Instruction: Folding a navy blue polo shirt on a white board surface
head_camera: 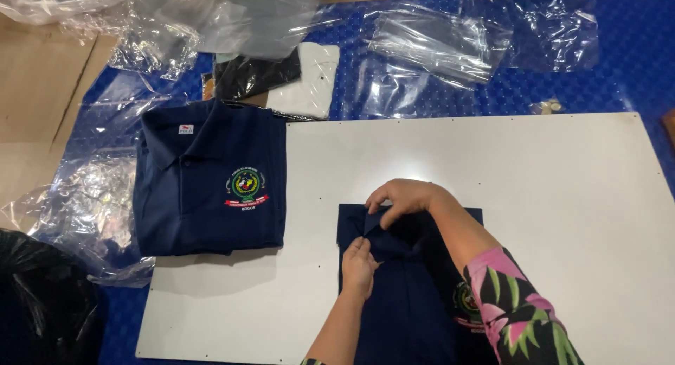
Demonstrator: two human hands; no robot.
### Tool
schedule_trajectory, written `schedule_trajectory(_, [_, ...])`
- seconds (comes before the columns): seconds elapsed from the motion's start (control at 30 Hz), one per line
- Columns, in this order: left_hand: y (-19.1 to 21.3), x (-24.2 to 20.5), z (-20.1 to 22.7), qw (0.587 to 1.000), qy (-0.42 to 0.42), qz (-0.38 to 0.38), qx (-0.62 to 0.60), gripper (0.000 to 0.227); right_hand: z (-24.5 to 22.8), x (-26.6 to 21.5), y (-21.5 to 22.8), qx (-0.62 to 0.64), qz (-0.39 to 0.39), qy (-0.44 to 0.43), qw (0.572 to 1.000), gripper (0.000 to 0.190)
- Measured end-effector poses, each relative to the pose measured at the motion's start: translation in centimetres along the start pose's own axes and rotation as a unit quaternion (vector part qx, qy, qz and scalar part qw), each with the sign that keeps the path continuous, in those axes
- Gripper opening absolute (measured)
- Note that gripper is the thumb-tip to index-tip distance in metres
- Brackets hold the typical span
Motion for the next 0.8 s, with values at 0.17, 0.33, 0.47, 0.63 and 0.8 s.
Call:
schedule_trajectory(0.17, [0.9,1.1,-0.6,0.999,-0.011,-0.021,-0.026,0.029,0.7,0.0,-1.3,-0.174,0.065,0.045,0.982,0.049])
schedule_trajectory(0.33, [1.1,1.3,-1.2,1.0,-0.004,0.002,0.006,0.029,0.8,0.4,-1.1,-0.138,0.088,0.056,0.985,0.024])
schedule_trajectory(0.47, [-0.2,-0.2,-0.1,0.999,-0.019,-0.001,0.029,0.034,3.0,3.2,-1.0,0.041,0.017,-0.1,0.994,0.032])
schedule_trajectory(0.63, [-1.2,-1.1,0.8,0.999,-0.001,0.026,0.043,0.04,3.7,5.1,-1.5,0.114,-0.001,-0.163,0.98,0.026])
schedule_trajectory(0.8, [-0.4,0.0,0.5,0.817,-0.346,0.199,0.417,0.031,1.6,3.4,-0.5,-0.016,0.044,-0.088,0.995,0.052])
Point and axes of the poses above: each hand's wrist, its own x-axis towards the middle knuckle, its own y-axis out of the back of the hand, z = x × y, the point moved 2 cm from there along x, towards the middle knuckle, and after that the axes turned 3 degrees about y, right-handed, at the moved point
